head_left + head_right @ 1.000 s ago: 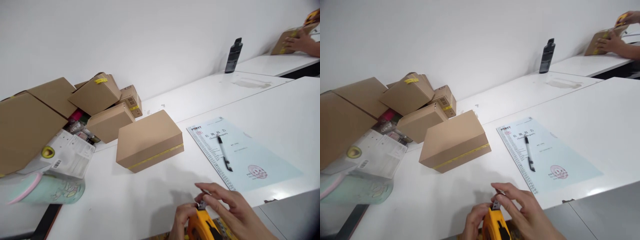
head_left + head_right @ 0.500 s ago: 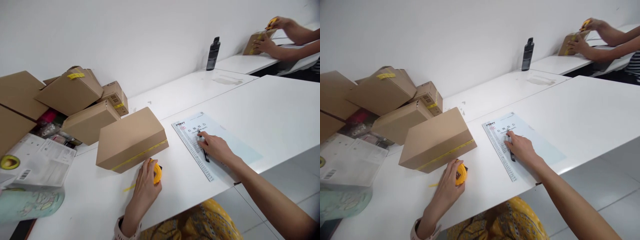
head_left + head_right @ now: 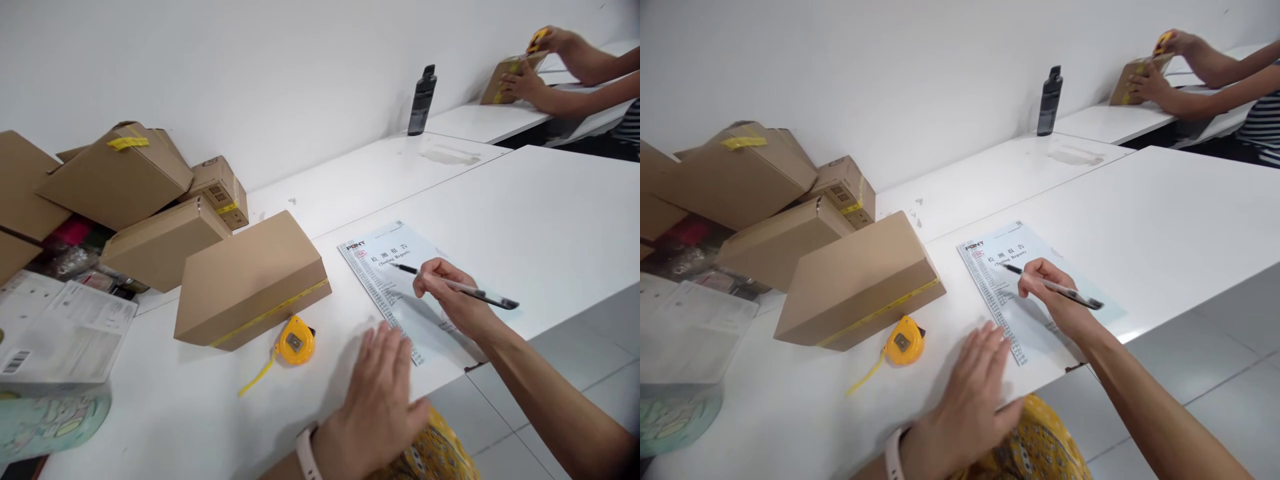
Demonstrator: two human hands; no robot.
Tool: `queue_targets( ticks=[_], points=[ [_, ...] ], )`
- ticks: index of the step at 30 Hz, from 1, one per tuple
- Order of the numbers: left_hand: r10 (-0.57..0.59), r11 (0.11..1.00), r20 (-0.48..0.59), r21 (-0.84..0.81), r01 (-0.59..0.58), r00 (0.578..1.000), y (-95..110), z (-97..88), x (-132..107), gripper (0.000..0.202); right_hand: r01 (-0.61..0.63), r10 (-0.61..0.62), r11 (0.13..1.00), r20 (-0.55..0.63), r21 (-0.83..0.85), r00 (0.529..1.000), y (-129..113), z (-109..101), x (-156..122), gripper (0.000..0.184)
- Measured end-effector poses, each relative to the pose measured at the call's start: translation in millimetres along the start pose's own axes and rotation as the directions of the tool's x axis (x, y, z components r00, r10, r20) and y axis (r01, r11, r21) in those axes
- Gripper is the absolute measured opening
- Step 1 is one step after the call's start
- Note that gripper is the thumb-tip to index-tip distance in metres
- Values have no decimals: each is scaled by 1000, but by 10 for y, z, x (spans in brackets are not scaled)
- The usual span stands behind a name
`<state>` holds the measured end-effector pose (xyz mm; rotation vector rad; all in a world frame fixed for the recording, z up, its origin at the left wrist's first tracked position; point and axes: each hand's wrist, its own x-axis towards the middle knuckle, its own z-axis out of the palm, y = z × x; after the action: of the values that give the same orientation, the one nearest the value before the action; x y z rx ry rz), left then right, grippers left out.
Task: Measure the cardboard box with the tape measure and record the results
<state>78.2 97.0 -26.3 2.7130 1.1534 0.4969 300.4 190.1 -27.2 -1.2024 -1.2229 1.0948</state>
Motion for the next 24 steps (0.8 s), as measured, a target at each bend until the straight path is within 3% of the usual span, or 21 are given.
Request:
queue_targets(
  ticks=[3, 5, 7, 9, 13, 18, 24],
  points=[
    [61, 996, 191, 49, -72, 980, 170, 132, 267, 85, -59, 59, 998, 46, -4, 997, 71, 110, -2, 48],
    [45, 991, 233, 109, -72, 972, 161, 189, 361, 89, -137, 133, 990, 137, 21, 982, 96, 154, -13, 47],
    [45, 985, 232, 149, -81, 972, 111, 221, 390, 90, -218, 208, 976, 202, 28, 957, 103, 179, -30, 43],
    [59, 982, 220, 161, -96, 974, 67, 237, 384, 88, -253, 247, 967, 184, 10, 951, 105, 196, -45, 39],
    [60, 985, 174, 147, -86, 983, 51, 251, 360, 84, -182, 190, 978, 78, -98, 979, 131, 203, -37, 35],
    [51, 982, 156, 174, -78, 986, 72, 244, 358, 86, -136, 168, 969, 148, -207, 975, 211, 168, 72, 34],
    [55, 974, 146, 208, -85, 988, 73, 240, 344, 85, -90, 114, 962, 82, -257, 990, 297, 175, 91, 34]
  ],
)
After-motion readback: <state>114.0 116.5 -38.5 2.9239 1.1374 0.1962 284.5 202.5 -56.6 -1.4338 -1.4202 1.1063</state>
